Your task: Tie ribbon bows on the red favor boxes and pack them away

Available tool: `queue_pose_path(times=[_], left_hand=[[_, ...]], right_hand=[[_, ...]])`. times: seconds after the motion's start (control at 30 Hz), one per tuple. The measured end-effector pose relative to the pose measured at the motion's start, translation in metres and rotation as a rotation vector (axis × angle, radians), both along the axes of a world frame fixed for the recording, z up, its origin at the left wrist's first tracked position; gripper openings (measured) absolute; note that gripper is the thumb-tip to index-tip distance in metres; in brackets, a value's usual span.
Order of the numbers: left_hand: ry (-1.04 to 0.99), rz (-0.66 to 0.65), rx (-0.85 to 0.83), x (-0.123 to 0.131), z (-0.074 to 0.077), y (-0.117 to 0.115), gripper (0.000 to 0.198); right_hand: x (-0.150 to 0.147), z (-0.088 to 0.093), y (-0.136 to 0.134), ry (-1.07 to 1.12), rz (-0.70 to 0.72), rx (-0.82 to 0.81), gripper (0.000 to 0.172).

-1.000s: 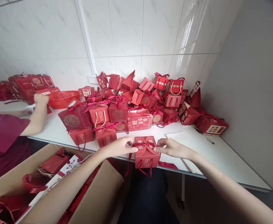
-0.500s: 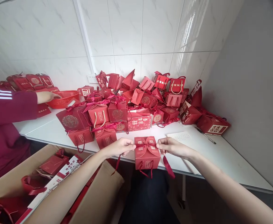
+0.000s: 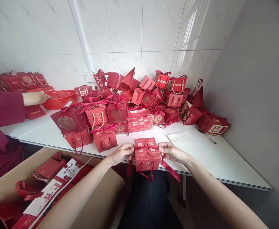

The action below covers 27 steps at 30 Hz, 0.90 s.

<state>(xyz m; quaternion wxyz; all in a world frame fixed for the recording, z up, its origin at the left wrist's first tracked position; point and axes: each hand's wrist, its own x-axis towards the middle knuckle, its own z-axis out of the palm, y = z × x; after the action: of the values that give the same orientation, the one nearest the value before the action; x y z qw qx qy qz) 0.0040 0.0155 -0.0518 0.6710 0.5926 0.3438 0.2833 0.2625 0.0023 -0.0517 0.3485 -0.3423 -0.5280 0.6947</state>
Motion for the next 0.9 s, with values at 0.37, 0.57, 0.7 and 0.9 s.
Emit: queue_pose_path(times=[0.37, 0.57, 0.7, 0.9], left_hand=[[0.111, 0.076, 0.079, -0.015, 0.010, -0.002, 0.038], [0.113, 0.121, 0.169, -0.016, 0.008, -0.001, 0.036], [0.112, 0.132, 0.177, -0.013, 0.019, -0.007, 0.035], [0.170, 0.105, 0.171, -0.008, 0.046, -0.014, 0.033]], right_hand=[[-0.004, 0.035, -0.005, 0.022, -0.106, 0.065, 0.028], [0.000, 0.009, -0.002, -0.042, -0.107, 0.056, 0.034], [-0.002, 0.022, -0.007, -0.011, -0.115, 0.096, 0.027], [-0.020, 0.052, -0.011, -0.098, -0.149, 0.369, 0.022]])
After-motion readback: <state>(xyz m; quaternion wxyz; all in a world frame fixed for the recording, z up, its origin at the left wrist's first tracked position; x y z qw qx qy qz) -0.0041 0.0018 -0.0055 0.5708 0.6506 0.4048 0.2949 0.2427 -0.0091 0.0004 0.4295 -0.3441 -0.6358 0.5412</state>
